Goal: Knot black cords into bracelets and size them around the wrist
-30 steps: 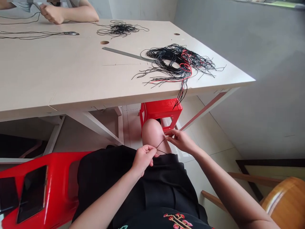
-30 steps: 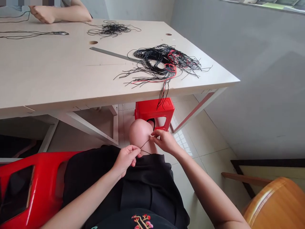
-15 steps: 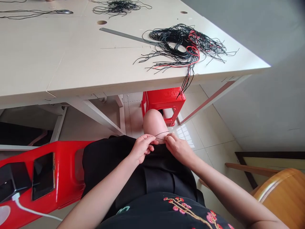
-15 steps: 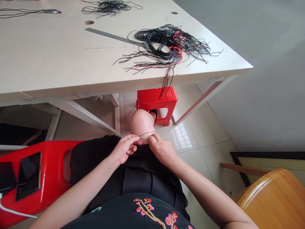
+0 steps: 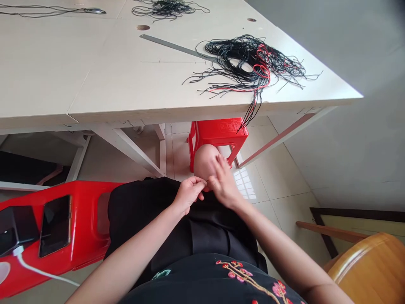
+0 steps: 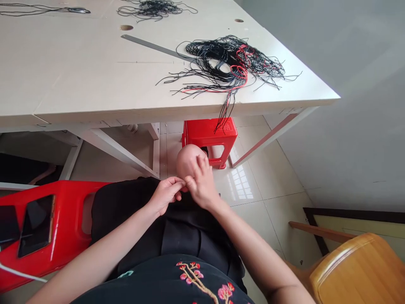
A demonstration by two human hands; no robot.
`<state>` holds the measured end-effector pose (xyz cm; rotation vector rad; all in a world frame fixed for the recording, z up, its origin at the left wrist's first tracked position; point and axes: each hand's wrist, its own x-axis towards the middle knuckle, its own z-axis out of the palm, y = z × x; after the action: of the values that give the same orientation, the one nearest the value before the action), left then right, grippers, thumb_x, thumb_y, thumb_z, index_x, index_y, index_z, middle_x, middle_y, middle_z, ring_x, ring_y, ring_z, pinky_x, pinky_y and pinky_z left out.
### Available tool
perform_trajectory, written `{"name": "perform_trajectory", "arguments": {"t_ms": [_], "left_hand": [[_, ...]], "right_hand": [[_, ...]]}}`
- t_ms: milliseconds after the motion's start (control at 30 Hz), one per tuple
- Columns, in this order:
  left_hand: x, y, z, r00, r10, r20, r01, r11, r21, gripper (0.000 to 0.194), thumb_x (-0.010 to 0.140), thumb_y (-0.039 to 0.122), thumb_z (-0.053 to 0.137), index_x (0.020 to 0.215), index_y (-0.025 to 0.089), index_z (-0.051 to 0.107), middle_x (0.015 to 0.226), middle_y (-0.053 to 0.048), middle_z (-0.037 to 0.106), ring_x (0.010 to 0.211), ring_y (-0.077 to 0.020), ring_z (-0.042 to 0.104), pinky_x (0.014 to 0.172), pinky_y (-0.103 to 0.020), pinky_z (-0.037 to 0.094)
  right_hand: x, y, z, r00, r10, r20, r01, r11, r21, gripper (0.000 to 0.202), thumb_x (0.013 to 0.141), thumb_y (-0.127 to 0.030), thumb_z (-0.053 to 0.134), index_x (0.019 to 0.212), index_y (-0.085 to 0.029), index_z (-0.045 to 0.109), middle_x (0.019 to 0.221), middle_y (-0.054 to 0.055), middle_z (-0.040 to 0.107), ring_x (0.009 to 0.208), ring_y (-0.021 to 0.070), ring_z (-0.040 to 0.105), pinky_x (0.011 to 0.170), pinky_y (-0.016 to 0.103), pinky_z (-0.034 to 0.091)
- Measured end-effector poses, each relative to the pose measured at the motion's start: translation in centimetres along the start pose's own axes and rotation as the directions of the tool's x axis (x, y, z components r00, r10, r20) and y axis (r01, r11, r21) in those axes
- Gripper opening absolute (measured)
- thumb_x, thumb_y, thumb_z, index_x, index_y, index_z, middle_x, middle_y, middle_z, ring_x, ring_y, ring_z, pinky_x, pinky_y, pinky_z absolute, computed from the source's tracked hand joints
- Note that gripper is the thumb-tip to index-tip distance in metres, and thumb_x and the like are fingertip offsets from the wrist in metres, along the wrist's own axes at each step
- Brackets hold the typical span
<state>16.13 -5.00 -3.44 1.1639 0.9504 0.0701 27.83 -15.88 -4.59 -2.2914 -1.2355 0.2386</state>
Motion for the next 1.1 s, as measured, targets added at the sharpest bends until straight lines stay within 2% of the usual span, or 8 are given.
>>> {"name": "perform_trajectory", "arguments": {"t_ms": [67, 133, 367, 500, 667, 800, 967, 1100], "left_hand": [[0.2, 0.2, -0.3, 1.0, -0.004, 0.016, 0.004, 1.0, -0.001, 0.014, 0.067, 0.027, 0.065, 0.07, 0.013, 0.063, 0.06, -0.001, 0.062, 0.039, -0.0036, 0.044, 0.035, -0.014, 0.02], [0.6, 0.5, -0.7, 0.999, -0.014, 0.032, 0.015, 1.0, -0.014, 0.014, 0.066, 0.027, 0.065, 0.071, 0.013, 0.065, 0.059, -0.001, 0.061, 0.039, -0.0033, 0.043, 0.035, -0.014, 0.019], [1.7, 1.8, -1.9, 0.999, -0.025, 0.042, 0.028, 0.997, -0.074, 0.015, 0.063, 0.025, 0.069, 0.069, 0.012, 0.062, 0.06, -0.002, 0.061, 0.039, -0.0028, 0.041, 0.034, -0.013, 0.017], [1.9, 2.3, -2.5, 0.999, -0.028, 0.023, 0.031, 0.995, -0.099, 0.014, 0.063, 0.022, 0.069, 0.069, 0.012, 0.062, 0.059, -0.003, 0.062, 0.039, -0.0026, 0.041, 0.034, -0.013, 0.017], [2.1, 2.9, -3.1, 1.0, -0.023, 0.004, 0.023, 0.993, -0.113, 0.015, 0.062, 0.021, 0.07, 0.069, 0.011, 0.061, 0.061, -0.004, 0.063, 0.038, -0.0019, 0.04, 0.033, -0.013, 0.016], [2.4, 3.3, -3.5, 1.0, -0.012, -0.023, 0.009, 0.994, -0.108, 0.015, 0.062, 0.02, 0.071, 0.068, 0.011, 0.061, 0.06, -0.003, 0.063, 0.038, -0.0018, 0.039, 0.033, -0.013, 0.017], [3.1, 3.8, -3.9, 0.998, -0.004, -0.055, 0.0, 0.997, -0.082, 0.011, 0.064, 0.018, 0.069, 0.069, 0.012, 0.061, 0.059, -0.003, 0.063, 0.037, -0.0019, 0.038, 0.033, -0.013, 0.016], [3.6, 4.1, -4.5, 0.998, -0.001, -0.064, -0.004, 0.997, -0.072, 0.01, 0.066, 0.018, 0.068, 0.067, 0.012, 0.06, 0.059, -0.003, 0.062, 0.037, -0.0018, 0.038, 0.033, -0.013, 0.015]], "right_hand": [[0.3, -1.5, 1.8, 0.999, 0.026, 0.041, -0.024, 0.999, -0.035, 0.059, 0.094, -0.049, 0.031, 0.147, -0.022, 0.024, 0.157, 0.012, 0.01, 0.144, 0.0328, 0.001, 0.111, 0.06, 0.016], [1.0, -1.9, 2.5, 0.996, 0.061, 0.059, -0.057, 0.996, -0.061, 0.059, 0.095, -0.049, 0.028, 0.148, -0.026, 0.02, 0.157, 0.01, 0.005, 0.144, 0.0339, -0.002, 0.11, 0.064, 0.012], [4.7, -1.5, 2.1, 0.991, 0.131, -0.016, -0.131, 0.991, -0.019, 0.056, 0.096, -0.049, 0.018, 0.148, -0.03, 0.015, 0.158, 0.009, 0.003, 0.144, 0.0357, -0.002, 0.104, 0.071, 0.01], [6.0, -2.0, 2.4, 0.989, 0.142, -0.047, -0.144, 0.988, -0.05, 0.059, 0.095, -0.052, 0.02, 0.149, -0.029, 0.014, 0.157, 0.011, 0.002, 0.143, 0.0365, -0.003, 0.103, 0.072, 0.008], [7.1, -2.7, 2.5, 0.992, 0.119, -0.052, -0.125, 0.983, -0.131, 0.059, 0.095, -0.054, 0.021, 0.149, -0.03, 0.014, 0.157, 0.011, 0.005, 0.143, 0.0365, -0.001, 0.102, 0.073, 0.008], [8.6, -3.2, 2.4, 0.994, 0.094, -0.061, -0.1, 0.989, -0.106, 0.063, 0.093, -0.06, 0.019, 0.148, -0.03, 0.016, 0.157, 0.012, 0.01, 0.143, 0.0375, 0.0, 0.1, 0.076, 0.004], [10.9, -3.5, 2.6, 0.997, 0.078, -0.013, -0.079, 0.988, -0.132, 0.068, 0.09, -0.066, 0.018, 0.148, -0.03, 0.017, 0.156, 0.013, 0.012, 0.143, 0.0381, 0.0, 0.103, 0.072, 0.003], [11.6, -3.6, 3.1, 0.999, 0.047, -0.012, -0.049, 0.987, -0.151, 0.074, 0.087, -0.07, 0.016, 0.148, -0.028, 0.021, 0.154, 0.014, 0.019, 0.142, 0.0389, 0.002, 0.103, 0.073, 0.002]]}}
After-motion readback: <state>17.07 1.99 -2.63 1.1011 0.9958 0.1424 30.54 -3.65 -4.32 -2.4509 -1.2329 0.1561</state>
